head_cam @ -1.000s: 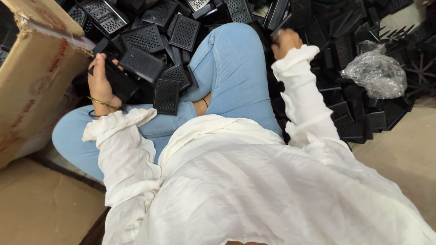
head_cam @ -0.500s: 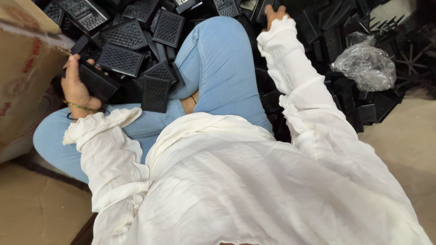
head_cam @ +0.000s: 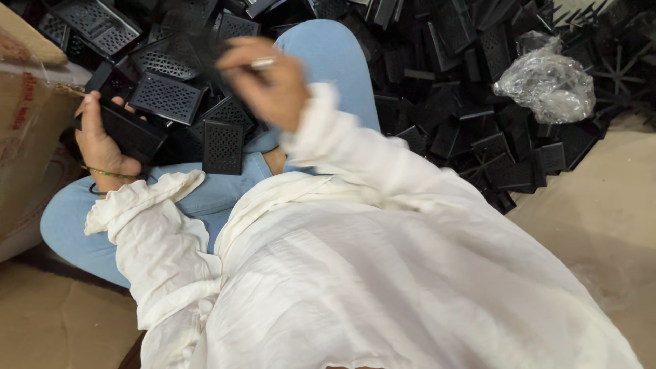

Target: The person sits on the floor surrounded by black plastic parts and repeatedly picks them up, turns them over, and places them into a cardboard box. The person handles the parts one at a time, inspecting them before placing them in the box.

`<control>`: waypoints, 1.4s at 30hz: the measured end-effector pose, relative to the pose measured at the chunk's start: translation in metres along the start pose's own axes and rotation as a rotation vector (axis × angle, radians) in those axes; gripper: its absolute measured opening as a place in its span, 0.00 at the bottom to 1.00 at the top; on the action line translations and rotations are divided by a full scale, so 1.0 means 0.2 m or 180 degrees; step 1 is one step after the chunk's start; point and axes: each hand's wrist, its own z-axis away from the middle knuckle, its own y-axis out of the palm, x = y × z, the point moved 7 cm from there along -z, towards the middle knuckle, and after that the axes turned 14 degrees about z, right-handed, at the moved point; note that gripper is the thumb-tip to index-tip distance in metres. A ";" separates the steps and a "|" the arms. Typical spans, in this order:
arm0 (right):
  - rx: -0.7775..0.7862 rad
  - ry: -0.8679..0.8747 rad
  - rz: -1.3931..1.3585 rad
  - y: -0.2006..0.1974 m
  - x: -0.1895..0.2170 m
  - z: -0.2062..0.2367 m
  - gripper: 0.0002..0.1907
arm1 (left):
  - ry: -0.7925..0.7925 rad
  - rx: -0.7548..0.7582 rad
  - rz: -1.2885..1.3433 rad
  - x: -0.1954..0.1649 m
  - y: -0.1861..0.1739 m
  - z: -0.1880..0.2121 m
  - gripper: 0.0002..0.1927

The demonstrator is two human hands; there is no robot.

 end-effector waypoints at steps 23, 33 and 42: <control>0.3147 0.3125 0.4805 -0.95 -1.02 0.31 0.26 | -0.0053 0.0070 -0.0047 0.03 0.03 0.01 0.20; 0.1761 0.2592 0.4715 -1.00 -1.07 0.22 0.49 | 0.0061 0.0045 -0.0143 0.04 0.00 -0.02 0.20; -0.0455 0.1983 0.2856 -0.95 -1.11 -0.02 0.36 | 0.0059 -0.0006 -0.0144 0.03 0.02 0.00 0.19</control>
